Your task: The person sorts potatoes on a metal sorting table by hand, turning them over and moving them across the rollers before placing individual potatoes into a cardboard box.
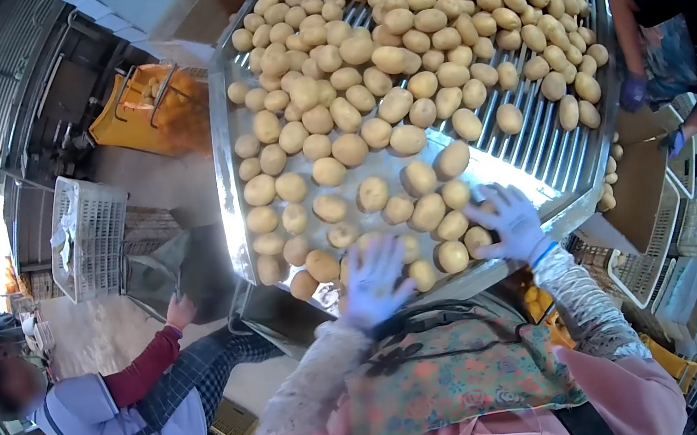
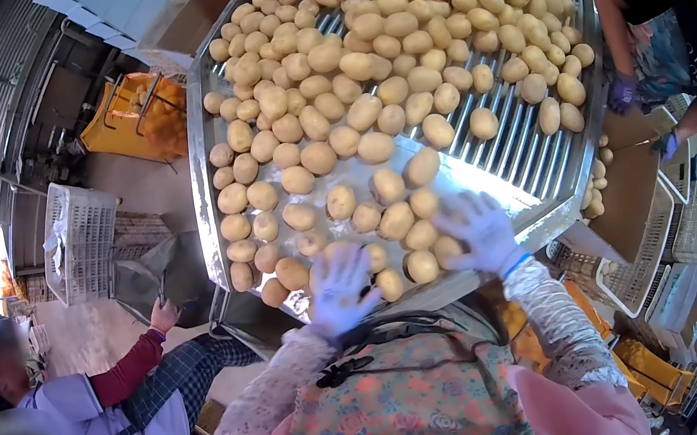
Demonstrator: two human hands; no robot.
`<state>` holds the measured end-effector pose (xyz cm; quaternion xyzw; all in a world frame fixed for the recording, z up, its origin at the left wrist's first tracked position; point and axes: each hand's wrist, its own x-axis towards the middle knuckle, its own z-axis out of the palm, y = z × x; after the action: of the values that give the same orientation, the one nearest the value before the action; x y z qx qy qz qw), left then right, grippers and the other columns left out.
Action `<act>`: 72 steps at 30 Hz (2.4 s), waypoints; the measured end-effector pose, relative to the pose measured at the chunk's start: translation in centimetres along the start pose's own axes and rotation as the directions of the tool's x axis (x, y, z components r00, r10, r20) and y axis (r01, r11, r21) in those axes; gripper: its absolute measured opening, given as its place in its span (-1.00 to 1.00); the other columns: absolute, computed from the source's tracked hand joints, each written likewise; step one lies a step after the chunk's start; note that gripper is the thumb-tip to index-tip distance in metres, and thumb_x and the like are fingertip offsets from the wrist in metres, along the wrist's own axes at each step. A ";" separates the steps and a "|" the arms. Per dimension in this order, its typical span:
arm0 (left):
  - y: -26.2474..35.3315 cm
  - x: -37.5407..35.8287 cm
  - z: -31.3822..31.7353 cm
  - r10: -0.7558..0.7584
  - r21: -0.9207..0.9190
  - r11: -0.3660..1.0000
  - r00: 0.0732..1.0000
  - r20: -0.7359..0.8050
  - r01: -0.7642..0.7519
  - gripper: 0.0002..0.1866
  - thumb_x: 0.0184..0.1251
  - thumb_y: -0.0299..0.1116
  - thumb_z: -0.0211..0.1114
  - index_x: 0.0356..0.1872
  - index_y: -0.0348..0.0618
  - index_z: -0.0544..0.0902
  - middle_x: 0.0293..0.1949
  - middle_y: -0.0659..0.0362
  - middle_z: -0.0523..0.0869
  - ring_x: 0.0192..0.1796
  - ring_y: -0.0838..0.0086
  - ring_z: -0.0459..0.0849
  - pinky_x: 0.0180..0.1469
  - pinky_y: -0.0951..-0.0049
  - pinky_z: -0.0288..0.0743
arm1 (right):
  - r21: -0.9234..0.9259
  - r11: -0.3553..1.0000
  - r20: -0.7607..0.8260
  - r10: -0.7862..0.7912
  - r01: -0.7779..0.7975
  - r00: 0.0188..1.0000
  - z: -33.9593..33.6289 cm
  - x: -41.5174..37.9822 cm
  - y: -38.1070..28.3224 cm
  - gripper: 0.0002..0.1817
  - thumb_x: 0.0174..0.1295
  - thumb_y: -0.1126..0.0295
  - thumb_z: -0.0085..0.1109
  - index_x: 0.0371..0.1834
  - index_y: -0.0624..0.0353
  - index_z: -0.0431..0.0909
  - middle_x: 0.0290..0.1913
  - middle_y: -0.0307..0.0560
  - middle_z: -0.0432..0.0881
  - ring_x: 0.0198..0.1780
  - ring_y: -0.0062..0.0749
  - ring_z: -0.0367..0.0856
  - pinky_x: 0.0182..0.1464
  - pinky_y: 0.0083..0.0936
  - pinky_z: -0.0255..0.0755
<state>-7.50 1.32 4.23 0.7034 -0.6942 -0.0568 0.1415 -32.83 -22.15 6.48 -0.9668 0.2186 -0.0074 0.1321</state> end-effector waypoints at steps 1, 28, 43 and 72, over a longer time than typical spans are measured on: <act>-1.6 -1.7 -1.0 -0.054 -0.041 0.998 0.997 0.047 0.056 -0.20 0.32 0.06 0.31 0.51 -0.12 0.39 0.49 -0.09 0.40 0.55 -0.11 0.27 0.55 -0.24 0.04 | 0.045 0.997 -0.022 -0.061 0.061 0.998 0.9 0.9 -1.4 -0.05 -0.13 -0.41 0.38 0.45 -0.42 0.50 0.53 0.12 0.31 0.50 0.27 0.28 0.48 0.24 0.13; -1.8 14.9 2.5 -0.369 -0.040 0.930 0.923 -0.107 0.366 -0.02 0.33 0.23 0.25 0.54 -0.35 0.28 0.58 -0.16 0.25 0.65 -0.16 0.07 0.61 -0.31 -0.22 | 0.142 0.983 -0.293 0.153 -0.116 0.944 -2.9 31.3 8.0 -0.44 0.18 -0.03 0.38 0.20 -0.01 0.64 0.11 -0.03 0.73 0.15 0.06 0.63 0.23 -0.10 0.46; -4.9 -1.4 -2.0 -0.342 -0.002 0.939 0.937 -0.073 0.343 -0.32 0.34 -0.09 0.34 0.44 -0.14 0.49 0.44 -0.04 0.47 0.51 0.00 0.36 0.54 -0.22 0.05 | -0.088 0.995 -0.266 -0.064 0.042 0.962 -1.0 9.4 0.8 -0.32 0.14 -0.11 0.33 0.36 -0.19 0.56 0.46 0.08 0.42 0.41 0.20 0.37 0.47 0.13 0.17; -0.2 3.9 -1.6 0.198 -0.271 0.945 0.980 0.021 -0.185 -0.34 0.26 -0.05 0.37 0.32 -0.21 0.55 0.36 -0.08 0.53 0.48 -0.02 0.41 0.57 -0.10 0.10 | 0.936 -0.173 -0.076 0.751 0.307 0.656 -4.0 -11.7 11.8 -0.67 0.52 0.24 0.12 0.26 0.05 0.45 -0.06 -0.16 0.60 -0.13 -0.56 0.64 -0.19 -0.56 0.58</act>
<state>-6.80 -2.39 6.13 0.6054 -0.7485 -0.1530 0.2233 -48.67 -28.43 7.79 -0.3703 0.3596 -0.4845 0.7063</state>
